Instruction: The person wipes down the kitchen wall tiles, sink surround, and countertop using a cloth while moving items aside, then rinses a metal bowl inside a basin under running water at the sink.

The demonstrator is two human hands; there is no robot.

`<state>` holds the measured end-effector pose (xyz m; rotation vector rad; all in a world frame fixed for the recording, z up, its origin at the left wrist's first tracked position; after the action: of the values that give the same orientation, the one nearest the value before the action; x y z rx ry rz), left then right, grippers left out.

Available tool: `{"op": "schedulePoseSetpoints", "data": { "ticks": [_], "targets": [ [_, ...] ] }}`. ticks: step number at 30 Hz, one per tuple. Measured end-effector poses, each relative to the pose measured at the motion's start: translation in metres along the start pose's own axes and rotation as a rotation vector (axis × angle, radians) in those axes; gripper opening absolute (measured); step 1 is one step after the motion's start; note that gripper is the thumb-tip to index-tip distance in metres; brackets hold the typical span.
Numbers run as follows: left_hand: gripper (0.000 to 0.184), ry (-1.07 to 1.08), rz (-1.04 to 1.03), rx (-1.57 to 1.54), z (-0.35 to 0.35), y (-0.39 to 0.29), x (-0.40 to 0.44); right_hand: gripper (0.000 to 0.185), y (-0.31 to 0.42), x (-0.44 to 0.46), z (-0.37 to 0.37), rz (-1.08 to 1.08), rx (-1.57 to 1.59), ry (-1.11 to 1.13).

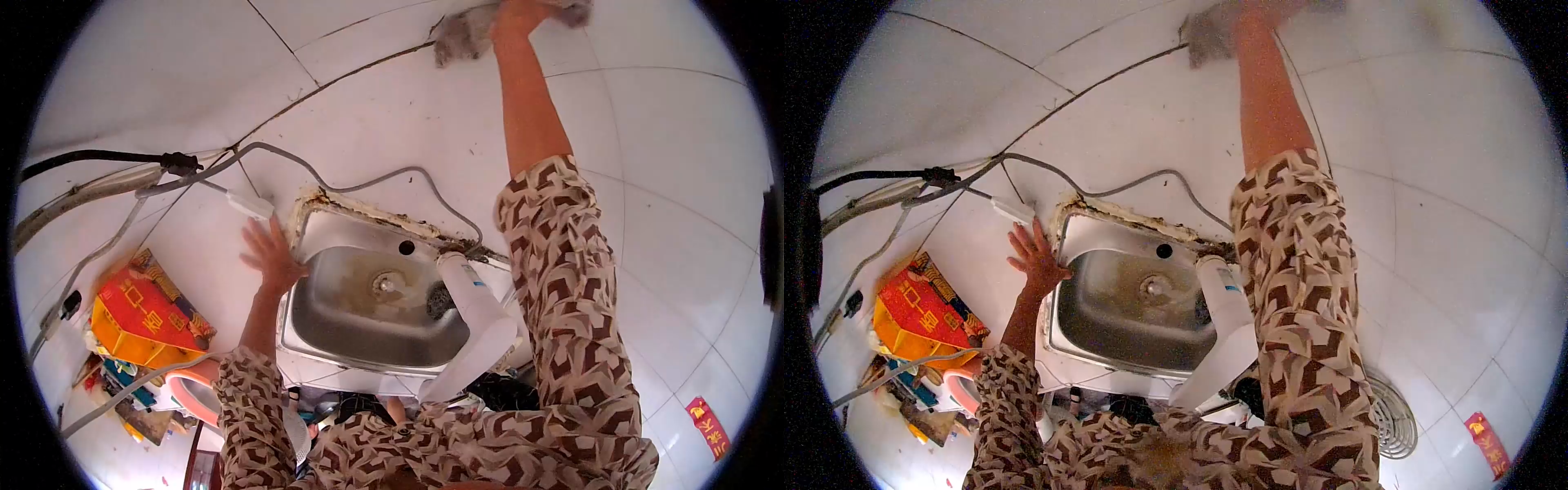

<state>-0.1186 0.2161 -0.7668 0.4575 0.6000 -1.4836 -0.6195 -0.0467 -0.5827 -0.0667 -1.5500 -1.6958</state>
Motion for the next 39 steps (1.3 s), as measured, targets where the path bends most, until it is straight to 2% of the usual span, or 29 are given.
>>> {"op": "schedulePoseSetpoints", "data": {
  "ticks": [5,7,10,12,14,21,22,25,27,32,34,35,37,39],
  "targets": [
    [0.139,-0.033,-0.04,0.013,0.0,0.0,0.001,0.065,-0.006,-0.048,-0.037,-0.149,0.088,0.17],
    [0.141,-0.051,-0.048,0.006,0.001,-0.004,0.002,0.065,0.017,-0.032,-0.032,-0.112,0.089,0.187],
    [0.147,-0.079,-0.083,-0.058,0.001,0.0,-0.002,0.065,0.044,-0.002,-0.004,0.035,-0.002,0.135],
    [0.147,-0.074,-0.063,-0.053,0.0,-0.001,0.001,0.065,0.035,-0.005,-0.004,0.053,-0.079,0.093],
    [0.147,-0.083,-0.055,-0.046,0.001,0.0,0.008,0.068,0.026,-0.019,-0.012,0.067,-0.009,-0.021],
    [0.146,-0.062,-0.057,-0.054,-0.005,0.003,-0.005,0.066,0.026,-0.059,-0.04,-0.137,0.14,0.245],
    [0.146,-0.075,-0.054,-0.065,-0.002,0.0,0.0,0.066,0.091,-0.044,-0.026,0.206,0.087,0.201],
    [0.147,-0.064,-0.05,-0.014,-0.005,0.003,0.0,0.067,0.053,-0.046,-0.047,0.258,-0.455,0.204],
    [0.147,-0.054,-0.007,0.025,-0.001,0.001,0.001,0.056,0.022,-0.04,-0.046,0.297,-0.428,0.352],
    [0.146,-0.074,-0.051,0.004,-0.002,0.001,-0.001,0.027,-0.078,-0.07,-0.023,0.342,-0.403,0.798],
    [0.145,-0.075,-0.062,-0.001,-0.002,0.0,-0.002,0.017,-0.11,-0.07,0.0,0.191,-0.208,0.872],
    [0.145,-0.072,-0.059,-0.004,0.0,-0.001,-0.001,0.014,-0.119,-0.065,0.018,0.025,-0.039,0.868],
    [0.145,-0.063,-0.049,-0.009,-0.001,0.0,-0.001,0.016,-0.089,-0.066,0.061,-0.45,0.261,0.798],
    [0.146,-0.054,-0.042,-0.008,-0.005,0.002,0.002,0.019,-0.042,-0.088,0.092,-1.07,0.658,0.586]
  ]
}}
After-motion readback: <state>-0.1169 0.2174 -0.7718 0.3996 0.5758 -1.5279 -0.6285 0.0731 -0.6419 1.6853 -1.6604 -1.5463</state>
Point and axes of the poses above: each hand's wrist, its own x-axis towards the middle knuckle, its own z-axis out of the back of the hand, y = z × x, the point moved 10 cm from there along x, towards the middle knuckle, and after that the axes turned 4 degrees about -x, right-handed, at the moved point
